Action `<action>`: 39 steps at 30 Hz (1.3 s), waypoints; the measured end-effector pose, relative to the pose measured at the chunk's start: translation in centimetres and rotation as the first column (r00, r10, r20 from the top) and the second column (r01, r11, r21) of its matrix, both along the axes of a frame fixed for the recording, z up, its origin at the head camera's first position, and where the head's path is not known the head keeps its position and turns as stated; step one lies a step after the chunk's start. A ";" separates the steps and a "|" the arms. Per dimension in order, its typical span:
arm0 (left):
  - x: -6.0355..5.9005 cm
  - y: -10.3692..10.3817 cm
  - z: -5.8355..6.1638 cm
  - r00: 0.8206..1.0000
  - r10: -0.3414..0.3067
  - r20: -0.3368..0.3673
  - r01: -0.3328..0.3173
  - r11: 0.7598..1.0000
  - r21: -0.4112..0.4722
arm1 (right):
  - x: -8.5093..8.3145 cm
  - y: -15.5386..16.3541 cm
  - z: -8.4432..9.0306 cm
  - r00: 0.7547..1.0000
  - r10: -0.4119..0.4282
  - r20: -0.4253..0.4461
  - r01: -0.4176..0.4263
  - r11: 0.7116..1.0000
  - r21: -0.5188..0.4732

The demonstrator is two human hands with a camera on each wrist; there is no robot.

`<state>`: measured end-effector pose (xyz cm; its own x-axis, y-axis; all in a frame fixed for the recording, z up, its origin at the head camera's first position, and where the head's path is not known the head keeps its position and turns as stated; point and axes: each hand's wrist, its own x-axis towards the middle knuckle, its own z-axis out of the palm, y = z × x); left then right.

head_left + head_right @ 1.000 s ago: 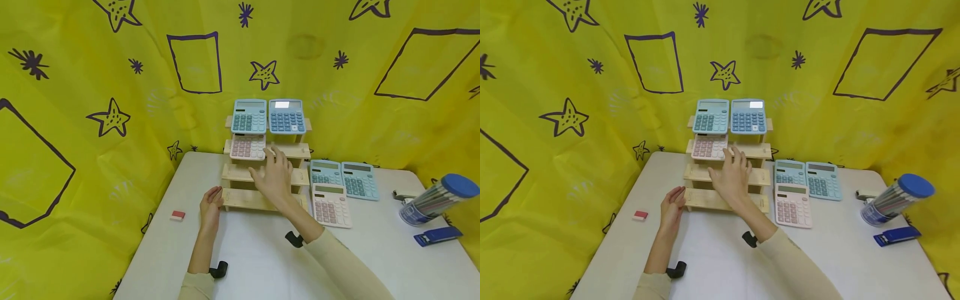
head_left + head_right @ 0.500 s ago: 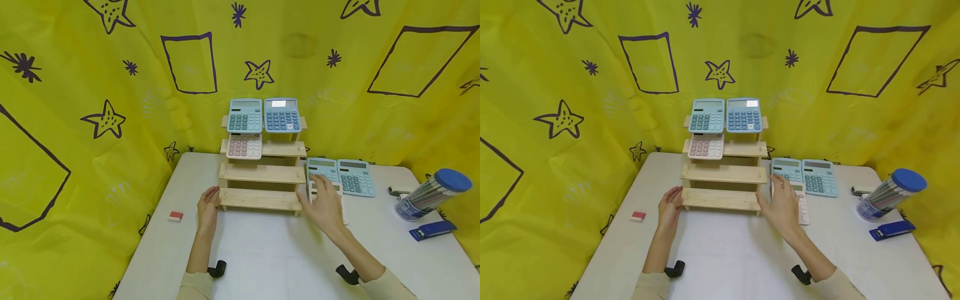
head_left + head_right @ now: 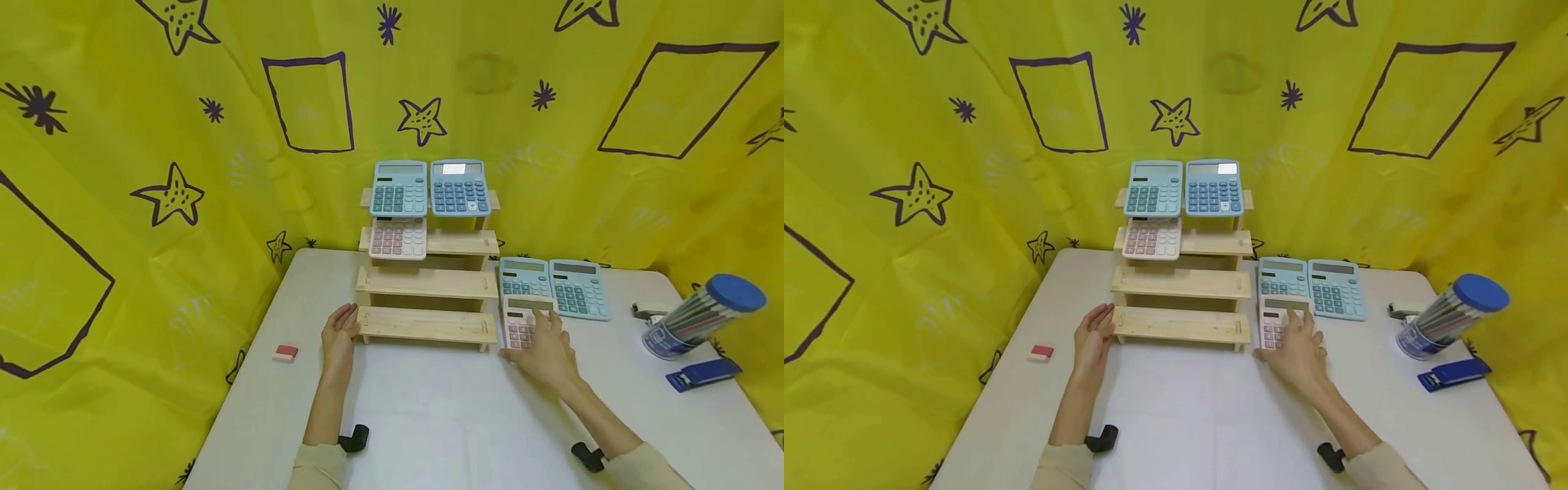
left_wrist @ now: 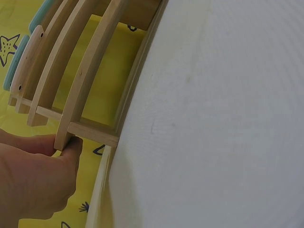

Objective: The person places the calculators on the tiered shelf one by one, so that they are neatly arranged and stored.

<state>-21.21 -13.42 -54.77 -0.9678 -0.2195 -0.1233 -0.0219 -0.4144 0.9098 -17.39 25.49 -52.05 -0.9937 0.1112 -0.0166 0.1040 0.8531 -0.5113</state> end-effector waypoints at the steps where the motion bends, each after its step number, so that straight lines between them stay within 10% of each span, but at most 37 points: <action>1: 0.0 0.0 0.0 1.000 -0.002 -0.002 0.002 1.000 -0.001 | -0.2 0.0 -0.3 1.000 -0.002 0.003 0.002 1.000 0.003; 16: 0.1 0.1 -0.1 1.000 -0.023 -0.009 0.023 1.000 -0.001 | 0.4 0.2 -0.3 0.994 -0.087 -0.067 0.083 0.994 -0.069; 39: 0.1 0.0 0.2 1.000 -0.004 -0.008 0.004 1.000 0.009 | 0.7 -5.4 12.2 0.936 0.067 -0.344 -0.105 0.990 -0.095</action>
